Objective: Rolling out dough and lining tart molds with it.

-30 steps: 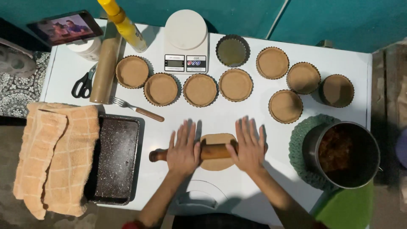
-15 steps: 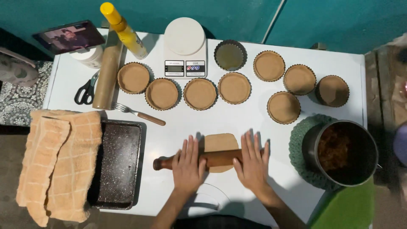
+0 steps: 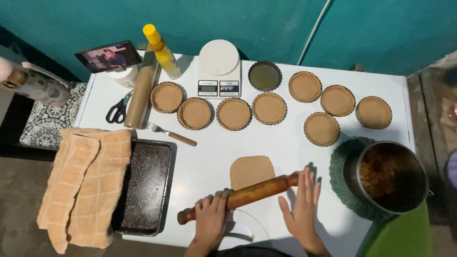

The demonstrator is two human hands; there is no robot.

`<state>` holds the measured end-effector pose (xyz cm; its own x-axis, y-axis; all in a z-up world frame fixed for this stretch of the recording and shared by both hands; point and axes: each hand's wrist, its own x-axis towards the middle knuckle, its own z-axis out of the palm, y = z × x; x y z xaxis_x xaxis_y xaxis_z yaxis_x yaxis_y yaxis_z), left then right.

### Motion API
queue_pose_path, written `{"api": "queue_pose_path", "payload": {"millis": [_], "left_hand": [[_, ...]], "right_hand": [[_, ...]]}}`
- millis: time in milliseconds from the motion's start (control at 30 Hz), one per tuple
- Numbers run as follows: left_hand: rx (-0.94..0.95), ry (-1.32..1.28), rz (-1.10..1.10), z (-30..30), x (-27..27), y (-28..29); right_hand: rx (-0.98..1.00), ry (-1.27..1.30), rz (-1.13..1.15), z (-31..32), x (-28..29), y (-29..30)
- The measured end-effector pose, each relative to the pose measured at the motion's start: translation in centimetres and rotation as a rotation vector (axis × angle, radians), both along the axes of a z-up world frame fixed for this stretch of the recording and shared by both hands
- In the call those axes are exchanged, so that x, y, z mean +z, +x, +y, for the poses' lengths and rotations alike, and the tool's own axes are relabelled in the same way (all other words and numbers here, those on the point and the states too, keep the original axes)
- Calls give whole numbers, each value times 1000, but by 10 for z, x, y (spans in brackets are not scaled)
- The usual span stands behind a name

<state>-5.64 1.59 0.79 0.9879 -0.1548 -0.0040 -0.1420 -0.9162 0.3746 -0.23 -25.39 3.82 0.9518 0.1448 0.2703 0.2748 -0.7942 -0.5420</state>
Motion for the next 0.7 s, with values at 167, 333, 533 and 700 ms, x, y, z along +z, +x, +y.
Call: {"api": "queue_pose_path", "payload": {"millis": [167, 333, 533, 700], "left_hand": [[381, -80, 138, 12, 20, -21], [616, -44, 201, 40, -8, -33], [683, 36, 226, 54, -19, -23], [778, 101, 192, 48, -17, -12]], "right_hand": [[-130, 78, 3, -8, -4, 8], [-126, 59, 53, 1, -28, 16], [-31, 49, 49, 25, -42, 47], [39, -37, 87, 51, -33, 76]]}}
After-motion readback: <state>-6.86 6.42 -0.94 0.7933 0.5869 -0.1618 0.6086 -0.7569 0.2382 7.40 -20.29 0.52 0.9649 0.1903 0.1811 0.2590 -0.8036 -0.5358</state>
